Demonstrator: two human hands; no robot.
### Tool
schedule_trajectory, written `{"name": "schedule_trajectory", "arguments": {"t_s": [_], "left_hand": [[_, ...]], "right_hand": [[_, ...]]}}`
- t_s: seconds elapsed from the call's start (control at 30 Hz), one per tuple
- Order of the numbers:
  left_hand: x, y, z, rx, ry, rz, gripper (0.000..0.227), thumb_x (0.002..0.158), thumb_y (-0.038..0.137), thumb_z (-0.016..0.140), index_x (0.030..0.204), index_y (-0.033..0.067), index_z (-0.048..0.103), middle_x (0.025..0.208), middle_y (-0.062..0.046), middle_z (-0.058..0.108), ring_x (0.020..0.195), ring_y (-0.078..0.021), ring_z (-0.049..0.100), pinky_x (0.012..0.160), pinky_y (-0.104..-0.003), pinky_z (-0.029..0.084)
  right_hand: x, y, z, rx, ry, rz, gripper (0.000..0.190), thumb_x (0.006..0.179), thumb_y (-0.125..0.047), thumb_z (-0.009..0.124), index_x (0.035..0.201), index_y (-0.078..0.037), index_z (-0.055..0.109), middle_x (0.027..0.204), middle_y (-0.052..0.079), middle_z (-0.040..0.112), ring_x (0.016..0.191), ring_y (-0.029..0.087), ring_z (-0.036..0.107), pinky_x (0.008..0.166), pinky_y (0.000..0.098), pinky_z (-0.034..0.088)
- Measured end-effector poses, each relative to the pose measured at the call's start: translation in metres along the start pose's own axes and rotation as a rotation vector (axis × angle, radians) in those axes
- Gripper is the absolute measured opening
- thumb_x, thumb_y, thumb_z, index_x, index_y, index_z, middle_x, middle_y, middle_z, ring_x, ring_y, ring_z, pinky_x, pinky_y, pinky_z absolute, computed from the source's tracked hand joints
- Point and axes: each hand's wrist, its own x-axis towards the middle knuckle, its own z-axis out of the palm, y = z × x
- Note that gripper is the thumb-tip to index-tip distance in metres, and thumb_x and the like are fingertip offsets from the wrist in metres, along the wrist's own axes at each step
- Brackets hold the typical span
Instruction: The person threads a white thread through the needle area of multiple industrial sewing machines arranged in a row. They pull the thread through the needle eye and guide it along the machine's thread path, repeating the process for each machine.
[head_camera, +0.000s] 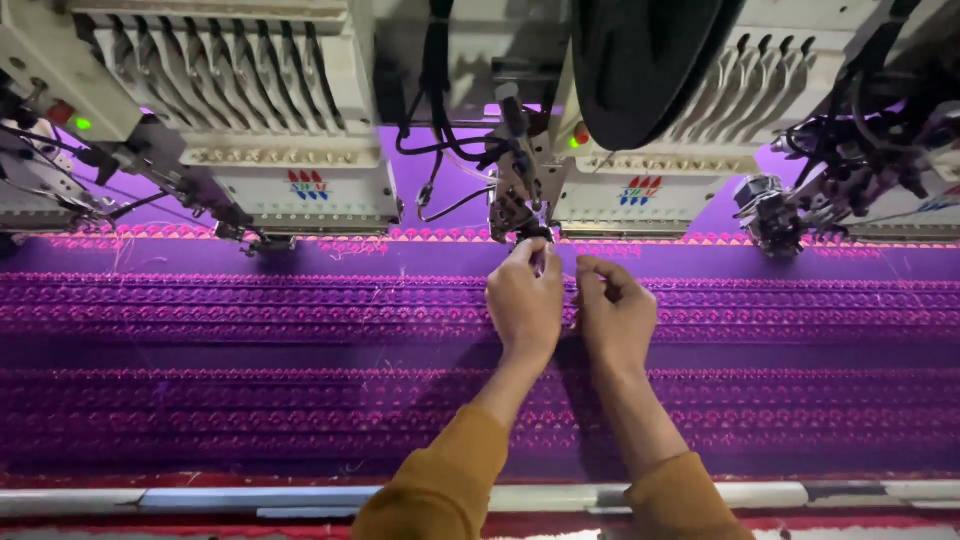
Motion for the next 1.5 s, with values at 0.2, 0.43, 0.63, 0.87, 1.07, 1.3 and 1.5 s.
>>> {"name": "schedule_trajectory", "arguments": {"t_s": [0.2,0.43,0.63,0.87,1.07,1.3,1.5], "left_hand": [[-0.015,0.007,-0.031,-0.009,0.001,0.050,0.015,0.090,0.028,0.066,0.097,0.0205,0.077,0.084,-0.011,0.079,0.087,-0.0354,0.076,0.079,-0.048,0.060],[-0.008,0.002,-0.050,-0.033,0.019,0.018,0.015,0.089,0.026,0.066,0.100,0.0241,0.077,0.079,-0.013,0.077,0.085,-0.0354,0.075,0.079,-0.046,0.059],[-0.015,0.009,-0.079,-0.022,0.058,0.035,0.013,0.088,0.022,0.071,0.098,0.0180,0.080,0.079,-0.014,0.077,0.079,-0.0375,0.076,0.072,-0.048,0.060],[-0.012,0.007,-0.075,-0.056,0.038,0.042,0.013,0.091,0.023,0.069,0.098,0.0170,0.078,0.065,-0.013,0.070,0.071,-0.0321,0.074,0.068,-0.043,0.058],[0.003,-0.016,-0.036,-0.054,-0.006,0.116,0.016,0.093,0.023,0.064,0.099,0.0119,0.074,0.082,-0.015,0.070,0.085,-0.0357,0.072,0.077,-0.045,0.057],[0.011,-0.008,-0.010,-0.169,-0.448,0.112,0.030,0.096,0.031,0.053,0.112,0.0168,0.074,0.102,-0.014,0.073,0.108,-0.0383,0.068,0.095,-0.050,0.053],[-0.011,0.022,-0.058,-0.185,-0.455,0.082,0.036,0.098,0.014,0.041,0.117,0.0077,0.070,0.112,-0.021,0.072,0.114,-0.0398,0.068,0.102,-0.050,0.052]], "right_hand": [[-0.010,-0.023,0.021,0.282,-0.013,0.049,0.022,0.091,-0.016,0.076,0.110,-0.005,0.077,0.061,0.009,0.061,0.045,0.014,0.056,0.041,0.0266,0.045],[0.005,-0.006,0.058,0.774,-0.015,0.439,0.029,0.092,-0.009,0.077,0.119,-0.013,0.066,0.063,0.002,0.052,0.052,0.007,0.050,0.045,0.0172,0.042],[0.009,-0.004,0.077,0.824,0.129,0.474,0.020,0.095,-0.012,0.076,0.111,-0.017,0.064,0.068,0.004,0.052,0.056,0.008,0.049,0.048,0.0187,0.042],[0.008,0.004,0.073,0.358,0.172,0.297,0.009,0.098,-0.019,0.071,0.103,-0.019,0.064,0.057,0.010,0.058,0.036,0.015,0.050,0.031,0.0291,0.042],[-0.019,-0.021,0.014,-0.263,-0.230,0.087,0.011,0.093,-0.016,0.061,0.100,-0.022,0.068,0.060,0.010,0.060,0.050,0.027,0.060,0.054,0.0385,0.047],[-0.045,-0.021,-0.023,-0.949,-0.472,-0.237,0.033,0.091,-0.020,0.055,0.123,-0.023,0.065,0.088,0.020,0.076,0.086,0.047,0.075,0.079,0.0627,0.058],[-0.046,-0.062,-0.043,-0.848,-0.487,-0.220,0.034,0.090,-0.021,0.053,0.118,-0.024,0.073,0.095,0.018,0.078,0.094,0.046,0.073,0.084,0.0601,0.056]]}}
